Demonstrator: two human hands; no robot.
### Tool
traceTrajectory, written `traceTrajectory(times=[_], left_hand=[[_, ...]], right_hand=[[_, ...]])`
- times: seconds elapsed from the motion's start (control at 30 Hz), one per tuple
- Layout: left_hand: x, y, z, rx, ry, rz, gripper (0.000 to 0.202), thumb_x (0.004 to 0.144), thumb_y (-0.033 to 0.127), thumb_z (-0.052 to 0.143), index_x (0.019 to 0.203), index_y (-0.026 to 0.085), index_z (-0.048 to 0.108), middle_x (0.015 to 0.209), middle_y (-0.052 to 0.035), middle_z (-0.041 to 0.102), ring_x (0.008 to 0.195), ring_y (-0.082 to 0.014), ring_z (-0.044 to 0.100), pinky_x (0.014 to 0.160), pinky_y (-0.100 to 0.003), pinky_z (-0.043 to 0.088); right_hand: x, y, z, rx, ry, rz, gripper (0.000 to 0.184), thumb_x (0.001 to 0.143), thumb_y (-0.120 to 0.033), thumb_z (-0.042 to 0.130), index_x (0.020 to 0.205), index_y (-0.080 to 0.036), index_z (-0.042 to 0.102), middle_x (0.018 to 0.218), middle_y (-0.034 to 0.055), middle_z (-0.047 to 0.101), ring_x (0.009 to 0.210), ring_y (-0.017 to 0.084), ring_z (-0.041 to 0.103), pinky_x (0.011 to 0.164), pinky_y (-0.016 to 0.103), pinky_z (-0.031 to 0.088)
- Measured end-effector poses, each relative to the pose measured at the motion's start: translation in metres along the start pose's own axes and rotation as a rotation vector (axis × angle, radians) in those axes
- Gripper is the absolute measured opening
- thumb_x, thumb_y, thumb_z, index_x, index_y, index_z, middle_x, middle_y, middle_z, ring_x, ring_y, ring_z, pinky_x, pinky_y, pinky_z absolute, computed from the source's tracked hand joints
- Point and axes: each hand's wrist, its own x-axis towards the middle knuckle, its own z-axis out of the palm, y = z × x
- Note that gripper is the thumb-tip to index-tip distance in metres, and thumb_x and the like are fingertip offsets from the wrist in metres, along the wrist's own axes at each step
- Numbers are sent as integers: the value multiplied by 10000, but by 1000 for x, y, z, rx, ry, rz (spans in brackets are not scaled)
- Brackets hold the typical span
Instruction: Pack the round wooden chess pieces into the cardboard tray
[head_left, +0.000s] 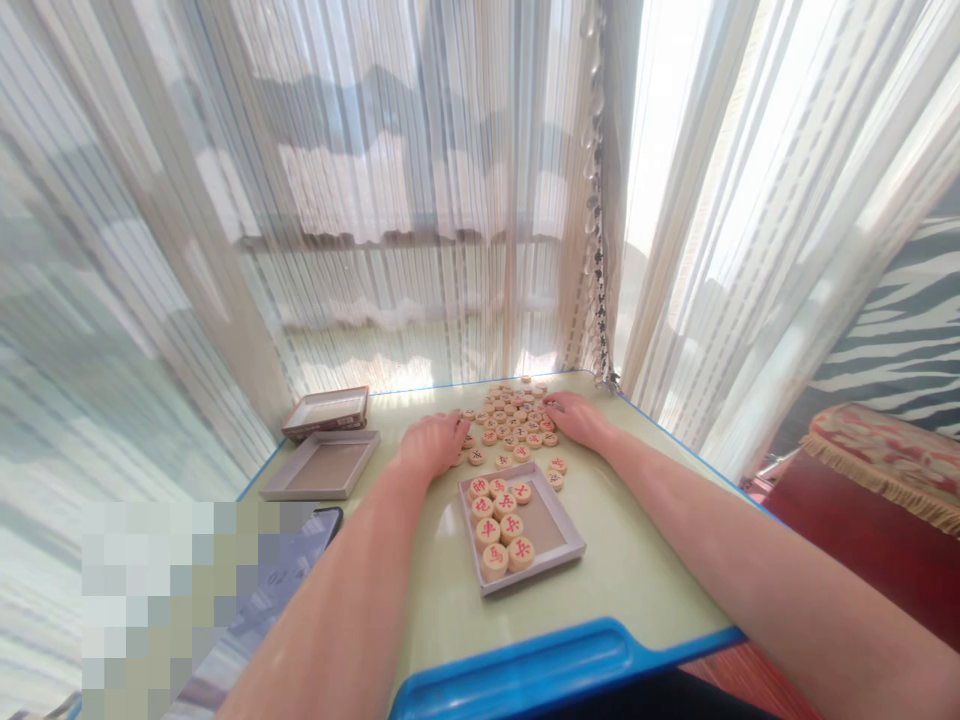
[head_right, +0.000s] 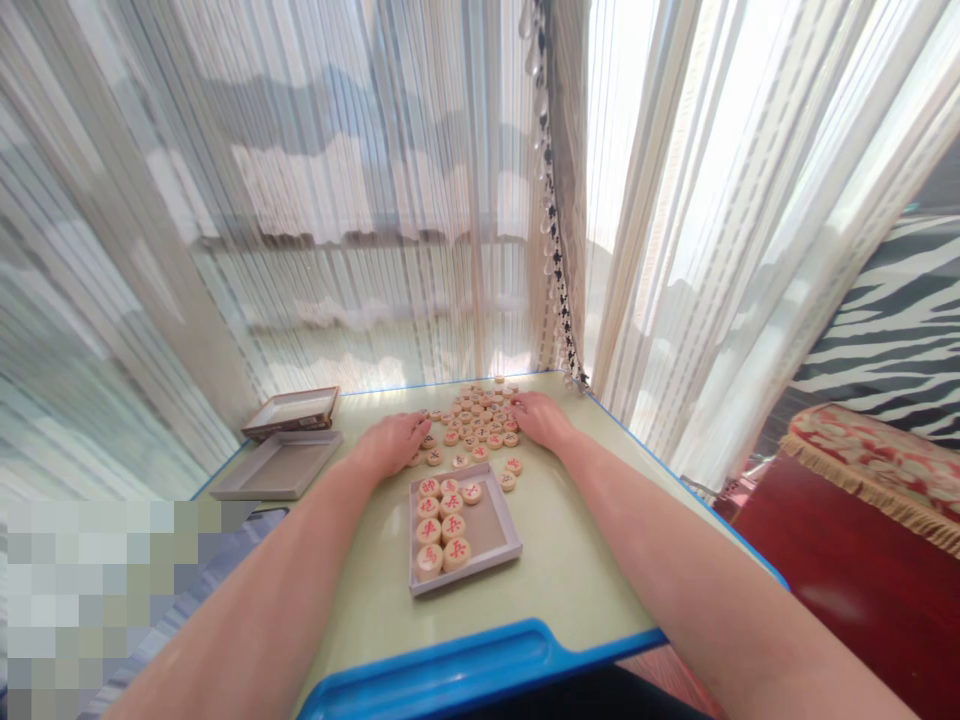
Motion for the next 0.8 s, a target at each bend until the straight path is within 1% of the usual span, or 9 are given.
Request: traceTrajectory(times=[0.07,0.13,0.23,0.3,0.33,0.4,0.5,0.63,0.8], left_hand=[[0,-1,0,2,-6,1,481,898,439,161,1029,178,543,997,-122,603,937,-240,566,768,-368,447],[1,-1,0,-4,-14,2,477,898,440,158,1025,183,540,999,-118,602,947,-235,562,780,-367,446],[1,-2,0,-18,-14,3,471,898,440,159,1044,190,531,1009,-113,601,967,-229,555,802,-370,442],[1,-3,0,-33,-4,6,467,898,442,165,1049,193,531,1014,-109,601,980,-225,549,819,-370,437],[1,-3,-1,-41,2,7,465,898,442,170,1048,194,534,1015,-108,601,985,-223,546,828,-369,434],[1,-4,-1,-49,4,2,458,898,437,181,1037,192,542,1012,-105,601,981,-220,548,833,-367,432],[2,-5,0,-50,4,-10,454,899,436,191,1037,188,546,1017,-105,599,977,-217,549,835,-361,431],[2,-5,-1,-54,4,1,450,902,434,185,1060,199,535,1020,-102,597,998,-206,540,844,-348,425],[1,-4,-2,-54,6,-8,447,901,432,188,989,191,553,975,-103,606,944,-210,557,816,-349,435]], right_hand=[[-5,-11,-9,-3,9,-23,319,816,-284,412,1013,-161,631,1093,119,599,1025,235,521,898,336,370],[-14,-27,-22,13,-32,-82,244,777,-282,466,871,-191,671,937,68,643,897,199,558,793,284,405],[-33,-57,-42,109,-268,-295,208,752,-270,488,823,-206,672,704,3,626,636,119,533,584,222,383],[-46,-76,-53,148,-449,-386,186,721,-311,536,796,-220,680,648,-14,602,580,104,508,529,213,353],[-51,-83,-57,148,-496,-407,187,707,-331,556,797,-227,682,647,-16,601,571,102,502,516,214,342],[-58,-93,-62,87,-522,-416,203,667,-363,594,795,-234,685,639,-12,598,563,110,496,494,220,323],[-61,-96,-62,-16,-516,-416,261,616,-412,631,813,-246,679,661,1,609,580,131,502,467,228,294],[-61,-92,-57,-57,-470,-422,231,646,-387,598,835,-272,665,733,11,636,621,148,530,461,232,281],[-63,-91,-49,-118,-461,-356,308,639,-430,594,893,-268,658,732,33,651,612,172,547,468,248,296]])
